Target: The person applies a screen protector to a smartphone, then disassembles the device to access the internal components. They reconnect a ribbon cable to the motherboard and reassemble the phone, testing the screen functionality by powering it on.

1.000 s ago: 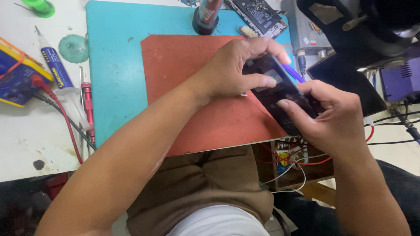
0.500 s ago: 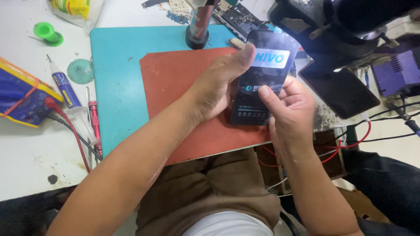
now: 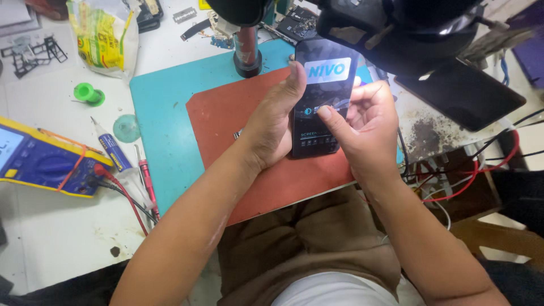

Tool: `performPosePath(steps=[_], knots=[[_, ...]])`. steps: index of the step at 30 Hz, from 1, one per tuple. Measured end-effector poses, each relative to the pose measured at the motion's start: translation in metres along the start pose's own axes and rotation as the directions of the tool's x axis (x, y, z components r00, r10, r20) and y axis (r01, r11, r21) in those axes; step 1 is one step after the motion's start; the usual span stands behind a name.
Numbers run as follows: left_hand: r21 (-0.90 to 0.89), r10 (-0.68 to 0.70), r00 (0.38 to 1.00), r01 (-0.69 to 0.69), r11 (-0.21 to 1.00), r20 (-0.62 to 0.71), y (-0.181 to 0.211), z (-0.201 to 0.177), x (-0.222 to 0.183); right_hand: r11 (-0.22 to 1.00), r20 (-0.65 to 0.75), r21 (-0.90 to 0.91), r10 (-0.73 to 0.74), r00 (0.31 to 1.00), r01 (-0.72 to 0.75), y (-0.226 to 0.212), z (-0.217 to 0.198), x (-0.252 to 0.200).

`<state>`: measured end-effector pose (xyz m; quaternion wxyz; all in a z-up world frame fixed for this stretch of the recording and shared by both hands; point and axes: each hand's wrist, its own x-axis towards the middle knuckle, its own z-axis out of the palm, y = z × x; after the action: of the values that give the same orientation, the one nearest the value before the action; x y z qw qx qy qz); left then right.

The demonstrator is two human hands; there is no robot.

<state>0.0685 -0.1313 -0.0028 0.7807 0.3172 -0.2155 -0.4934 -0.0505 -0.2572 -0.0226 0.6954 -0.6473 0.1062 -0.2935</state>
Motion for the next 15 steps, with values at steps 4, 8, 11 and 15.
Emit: performPosePath(steps=[4,8,11,15], knots=[[0.047,-0.055,0.998,0.054,0.997,0.017,0.006,0.007,-0.001,0.814,0.003,-0.535,-0.263,0.965,0.224,-0.002,-0.014,0.000],[0.059,-0.057,0.997,0.054,0.997,0.051,0.004,0.014,-0.002,0.701,0.080,-0.643,-0.340,0.937,0.309,-0.010,-0.022,0.000],[0.068,-0.089,0.995,0.085,0.994,0.053,0.002,0.018,-0.003,0.770,0.083,-0.553,-0.330,0.940,0.319,-0.019,-0.025,0.007],[0.043,-0.130,0.991,0.129,0.991,0.025,0.001,0.018,-0.001,0.805,0.065,-0.509,-0.316,0.947,0.304,-0.030,-0.031,0.027]])
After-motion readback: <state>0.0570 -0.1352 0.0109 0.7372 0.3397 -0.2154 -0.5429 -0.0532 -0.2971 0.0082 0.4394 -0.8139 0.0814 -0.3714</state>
